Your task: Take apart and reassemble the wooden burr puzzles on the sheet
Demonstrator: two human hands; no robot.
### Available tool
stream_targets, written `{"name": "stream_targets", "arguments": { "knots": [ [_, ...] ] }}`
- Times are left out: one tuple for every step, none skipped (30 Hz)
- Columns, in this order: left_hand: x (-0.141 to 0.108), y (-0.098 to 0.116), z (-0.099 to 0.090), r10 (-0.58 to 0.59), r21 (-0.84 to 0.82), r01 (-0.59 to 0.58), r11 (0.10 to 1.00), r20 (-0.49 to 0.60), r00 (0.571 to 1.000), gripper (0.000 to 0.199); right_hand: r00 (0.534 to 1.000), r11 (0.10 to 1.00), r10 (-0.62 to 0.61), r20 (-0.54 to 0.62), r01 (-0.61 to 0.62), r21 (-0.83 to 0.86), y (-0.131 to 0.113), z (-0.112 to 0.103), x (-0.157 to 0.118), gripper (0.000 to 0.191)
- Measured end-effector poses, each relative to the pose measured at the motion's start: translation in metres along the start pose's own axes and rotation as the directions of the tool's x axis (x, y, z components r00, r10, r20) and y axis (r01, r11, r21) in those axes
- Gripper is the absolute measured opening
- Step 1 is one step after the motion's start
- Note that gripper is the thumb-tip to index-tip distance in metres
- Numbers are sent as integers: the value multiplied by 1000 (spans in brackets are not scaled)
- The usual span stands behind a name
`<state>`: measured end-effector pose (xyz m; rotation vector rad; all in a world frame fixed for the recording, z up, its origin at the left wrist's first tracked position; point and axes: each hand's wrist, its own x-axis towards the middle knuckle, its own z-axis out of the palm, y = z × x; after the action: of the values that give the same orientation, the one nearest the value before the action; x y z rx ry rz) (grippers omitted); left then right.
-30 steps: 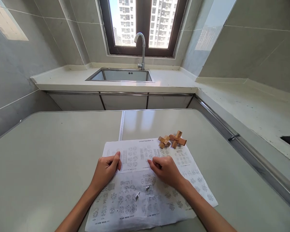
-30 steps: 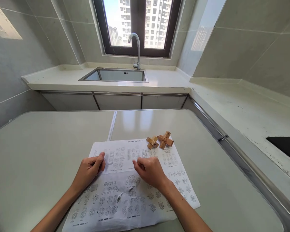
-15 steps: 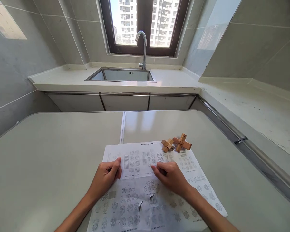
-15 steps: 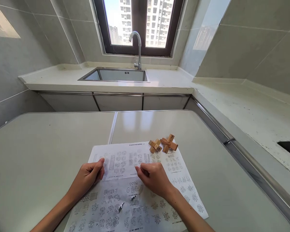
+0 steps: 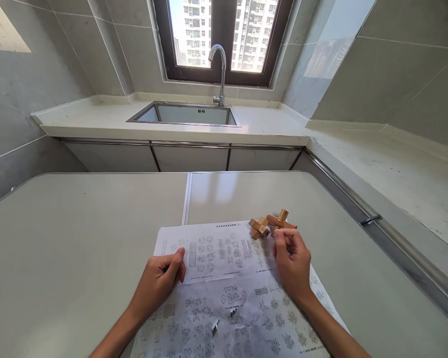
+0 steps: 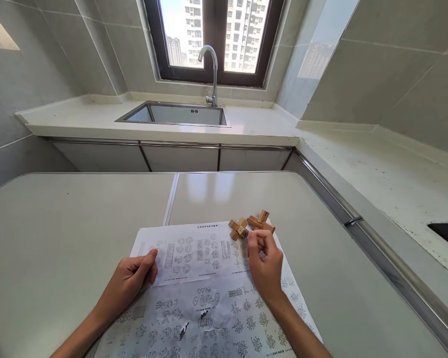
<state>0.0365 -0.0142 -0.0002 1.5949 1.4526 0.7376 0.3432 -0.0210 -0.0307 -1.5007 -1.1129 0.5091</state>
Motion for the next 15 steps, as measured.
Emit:
{"name": "stream_targets", "arguments": {
  "knots": [
    [0, 0, 0, -3, -1, 3, 1000, 2, 1000, 70, 995, 1000, -22, -101, 20, -19, 0, -3, 4, 33],
    [0, 0, 0, -5, -2, 5, 1000, 3, 1000, 70, 983, 999, -37, -180, 30, -42, 1, -5, 9, 32],
    [0, -1, 0, -7, -2, 7, 1000, 3, 1000, 70, 970, 997, -43, -240, 28, -66, 2, -8, 14, 32],
    [0, -1, 1, -9, -1, 9, 1000, 2, 1000, 70, 958, 996, -41, -284, 17, -88, 4, -10, 19, 33],
    [0, 0, 1, -11, -1, 11, 1000, 2, 1000, 70, 950, 996, -27, -312, -1, -88, 7, -12, 23, 33],
    [0, 0, 1, -13, -1, 13, 1000, 2, 1000, 70, 944, 996, -5, -329, -23, -82, 10, -14, 28, 35],
    [0, 0, 1, -15, -2, 15, 1000, 3, 1000, 69, 944, 996, 16, -330, -42, -73, 13, -16, 31, 36],
    [0, 1, 1, -16, -4, 16, 1000, 4, 1000, 69, 947, 995, 45, -317, -69, -65, 16, -18, 34, 37],
    [0, 2, 0, -18, -6, 18, 1000, 6, 1000, 69, 950, 993, 80, -301, -102, -55, 20, -19, 37, 38],
    [0, 2, 0, -20, -9, 20, 1000, 8, 1000, 69, 950, 990, 114, -290, -133, -45, 23, -20, 39, 40],
    [-1, 3, 0, -21, -12, 21, 1000, 8, 1000, 69, 949, 986, 145, -281, -162, -39, 26, -21, 40, 41],
    [-1, 3, 0, -22, -15, 23, 1000, 9, 1000, 69, 947, 982, 167, -274, -184, -40, 29, -22, 41, 42],
    [-1, 4, 0, -25, -19, 25, 1000, 9, 1000, 69, 948, 978, 183, -260, -202, -52, 30, -23, 42, 42],
    [-2, 4, 0, -27, -22, 27, 999, 8, 1000, 69, 952, 974, 192, -239, -215, -76, 32, -23, 42, 42],
    [-2, 4, 1, -28, -24, 28, 999, 7, 1000, 69, 958, 969, 194, -211, -221, -114, 32, -24, 43, 43]
  ]
}}
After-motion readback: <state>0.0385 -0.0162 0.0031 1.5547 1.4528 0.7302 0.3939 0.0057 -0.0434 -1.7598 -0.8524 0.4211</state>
